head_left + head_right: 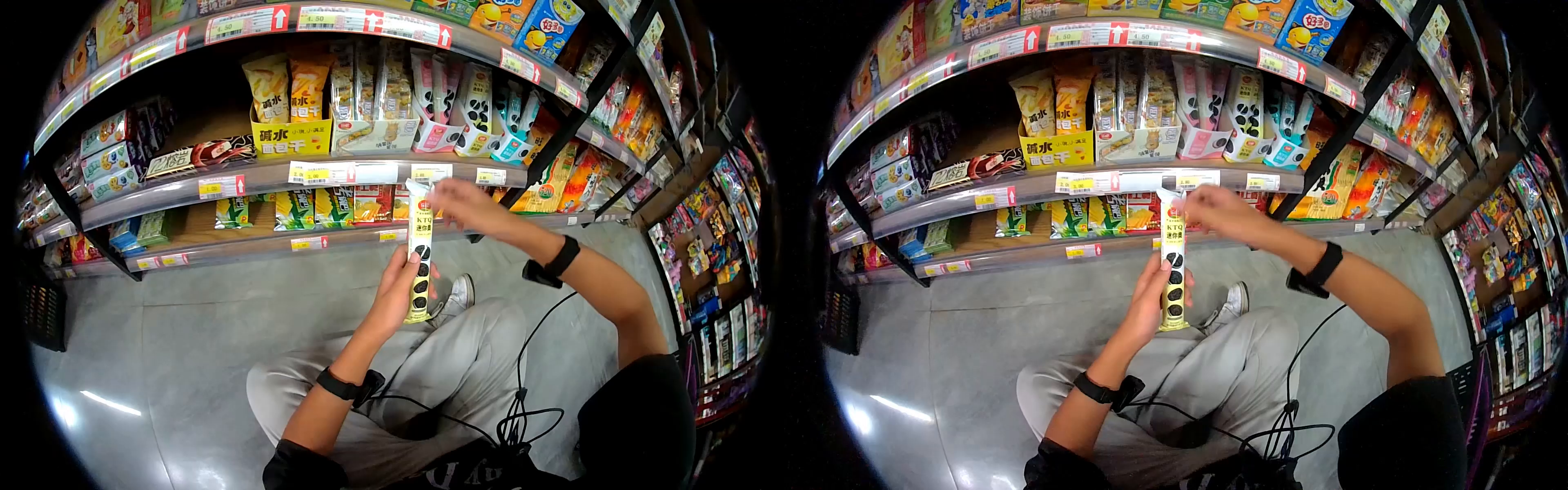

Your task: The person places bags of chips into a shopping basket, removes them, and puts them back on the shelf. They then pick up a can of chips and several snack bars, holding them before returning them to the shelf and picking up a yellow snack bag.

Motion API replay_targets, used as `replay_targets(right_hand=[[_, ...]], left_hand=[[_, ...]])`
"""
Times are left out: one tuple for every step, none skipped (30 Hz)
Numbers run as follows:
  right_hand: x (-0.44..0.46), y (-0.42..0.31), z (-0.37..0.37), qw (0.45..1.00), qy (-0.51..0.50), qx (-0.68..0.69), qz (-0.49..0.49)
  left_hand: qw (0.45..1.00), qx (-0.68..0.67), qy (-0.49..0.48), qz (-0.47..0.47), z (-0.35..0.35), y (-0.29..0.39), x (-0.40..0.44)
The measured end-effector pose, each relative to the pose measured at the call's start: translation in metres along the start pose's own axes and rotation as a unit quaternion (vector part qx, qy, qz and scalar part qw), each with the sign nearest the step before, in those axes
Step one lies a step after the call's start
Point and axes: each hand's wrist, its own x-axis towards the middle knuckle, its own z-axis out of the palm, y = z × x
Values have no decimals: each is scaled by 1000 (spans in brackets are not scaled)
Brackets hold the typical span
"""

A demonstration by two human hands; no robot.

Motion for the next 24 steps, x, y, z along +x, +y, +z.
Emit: replay_targets(right_hand=[[-12, -4, 18, 996, -39, -11, -78], [-20, -6, 25, 985, -77, -22, -155], [-21, -4, 22, 985, -73, -22, -156], [-20, -2, 17, 984, -82, -34, -157], [-20, -1, 11, 982, -91, -47, -160], [-33, -20, 7, 989, -56, -55, -123], [-34, -19, 0, 988, 8, -58, -143], [-36, -21, -13, 988, 44, -52, -136], [-40, -27, -26, 987, 82, -44, -128], [-39, -20, -40, 972, 159, -35, -168], [-38, -14, -52, 950, 233, -26, -206], [-39, -14, -63, 933, 274, 13, -233], [-38, -15, -73, 913, 311, 53, -259], [-34, -12, -88, 888, 344, 20, -304], [-32, -14, -95, 868, 377, 17, -323], [-28, -13, -105, 860, 379, 2, -342], [-23, -12, -115, 851, 382, -13, -361], [-16, -10, -125, 849, 384, -13, -363], [-9, -7, -134, 851, 384, -36, -358], [0, -5, -142, 851, 384, -59, -352], [10, -3, -148, 850, 386, -58, -354], [18, -4, -153, 876, 372, -68, -300], [26, -4, -157, 898, 357, -78, -246], [30, -11, -156, 896, 366, -88, -237]], left_hand=[[1000, 1, -1, -1, 1, 1, -2], [999, 27, 0, -23, 3, 3, -4], [998, 52, -2, -44, 5, 4, -5], [998, 54, -6, -44, 6, 1, -4], [992, 128, -1, -7, 5, -4, -3], [979, 201, 4, 31, 3, -9, -2], [979, 202, 1, 33, 0, -12, -1], [957, 274, 21, 90, -4, -14, 0], [927, 344, 39, 147, -8, -16, 2], [927, 344, 33, 146, -12, -18, 4], [947, 298, 46, 111, -17, -20, 6], [963, 251, 62, 75, -20, -21, 6], [963, 250, 60, 74, -18, -16, 5], [972, 224, 64, 44, -15, -10, 4], [978, 197, 69, 15, -13, -6, 3], [978, 198, 69, 16, -12, -6, 3], [977, 201, 69, 8, -11, -6, 2], [977, 204, 69, 0, -10, -7, 2], [976, 205, 67, 1, -9, -8, 1], [975, 215, 62, -2, -10, -9, 1], [973, 225, 56, -6, -11, -10, 1], [972, 227, 55, -5, -12, -11, 1], [974, 221, 51, -11, -13, -12, 2], [975, 214, 47, -18, -14, -12, 3]])
